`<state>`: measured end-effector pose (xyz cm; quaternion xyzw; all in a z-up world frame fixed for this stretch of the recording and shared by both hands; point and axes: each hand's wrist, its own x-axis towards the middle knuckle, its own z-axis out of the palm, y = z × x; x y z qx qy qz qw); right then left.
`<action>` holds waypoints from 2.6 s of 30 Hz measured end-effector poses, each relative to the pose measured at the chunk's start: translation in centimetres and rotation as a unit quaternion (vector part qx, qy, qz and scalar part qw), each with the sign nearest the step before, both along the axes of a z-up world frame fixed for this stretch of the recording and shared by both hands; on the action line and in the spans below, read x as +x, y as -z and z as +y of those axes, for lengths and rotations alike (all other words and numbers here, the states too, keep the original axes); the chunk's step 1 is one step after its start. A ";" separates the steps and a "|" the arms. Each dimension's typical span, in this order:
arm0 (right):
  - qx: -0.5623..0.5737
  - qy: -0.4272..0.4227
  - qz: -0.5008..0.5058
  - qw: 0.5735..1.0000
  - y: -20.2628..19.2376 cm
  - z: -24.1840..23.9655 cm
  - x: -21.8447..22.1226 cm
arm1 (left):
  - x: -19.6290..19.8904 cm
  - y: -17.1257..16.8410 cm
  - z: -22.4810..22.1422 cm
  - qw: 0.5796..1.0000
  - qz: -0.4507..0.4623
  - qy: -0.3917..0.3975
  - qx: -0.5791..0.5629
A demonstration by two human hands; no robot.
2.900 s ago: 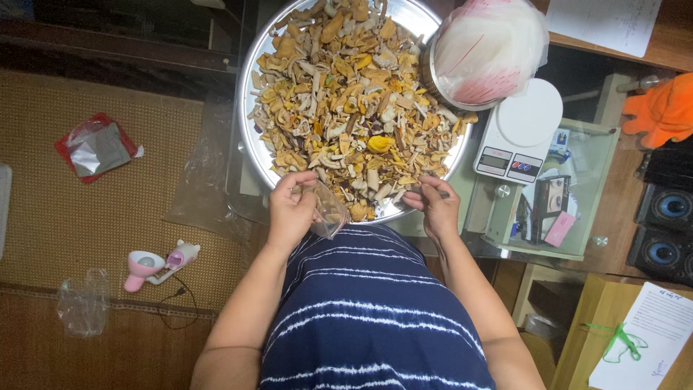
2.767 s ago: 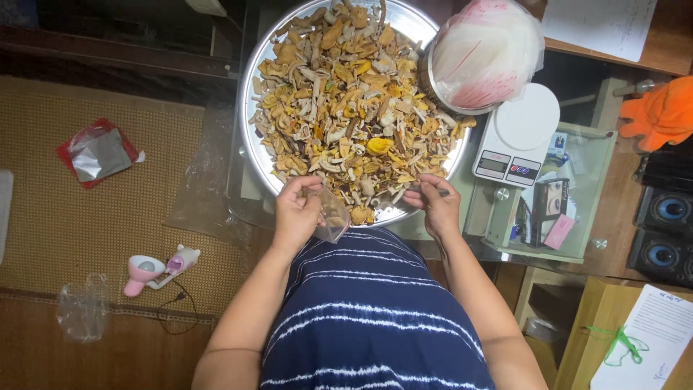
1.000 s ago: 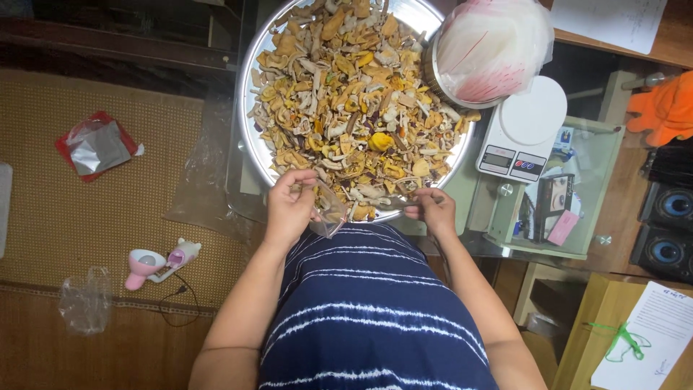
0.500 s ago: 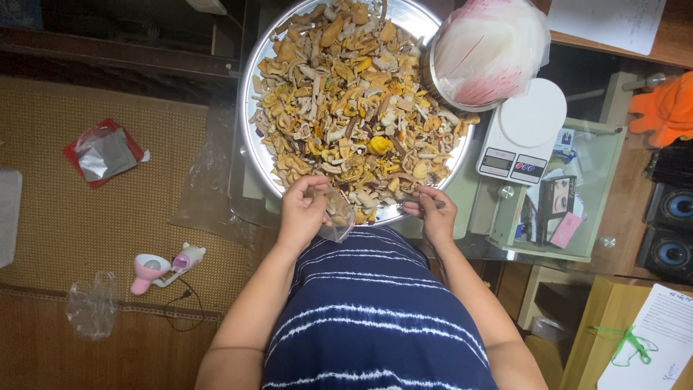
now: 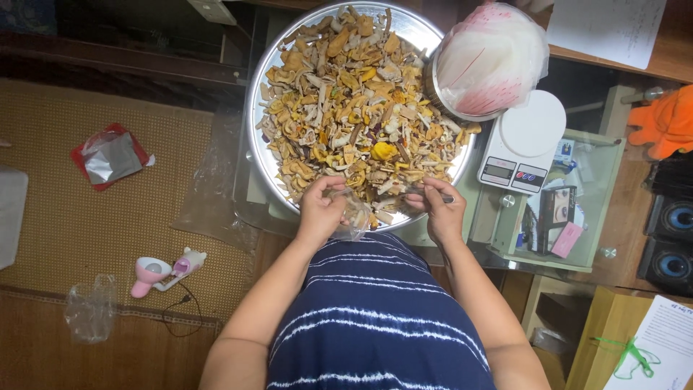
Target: The person fills small plastic bags with dried mushrooms from a large tray, weighs each bag on a digital scale, and seals the bags by hand before setting them aside on a table.
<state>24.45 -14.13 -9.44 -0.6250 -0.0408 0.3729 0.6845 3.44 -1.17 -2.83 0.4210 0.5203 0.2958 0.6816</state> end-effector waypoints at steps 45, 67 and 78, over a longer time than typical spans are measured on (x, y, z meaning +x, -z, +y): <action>-0.451 -0.394 -0.324 0.733 4.2 -13.1 1.5 | -1.3 -1.6 1.1 0.999 0.040 0.020 0.015; 0.026 -0.448 -0.313 0.837 -11.2 3.9 -4.2 | -1.6 -0.1 0.2 1.000 -0.008 -0.018 0.022; -0.297 -0.327 -0.452 0.775 -11.8 -4.6 4.0 | -4.6 -2.0 0.6 1.000 0.012 -0.024 -0.005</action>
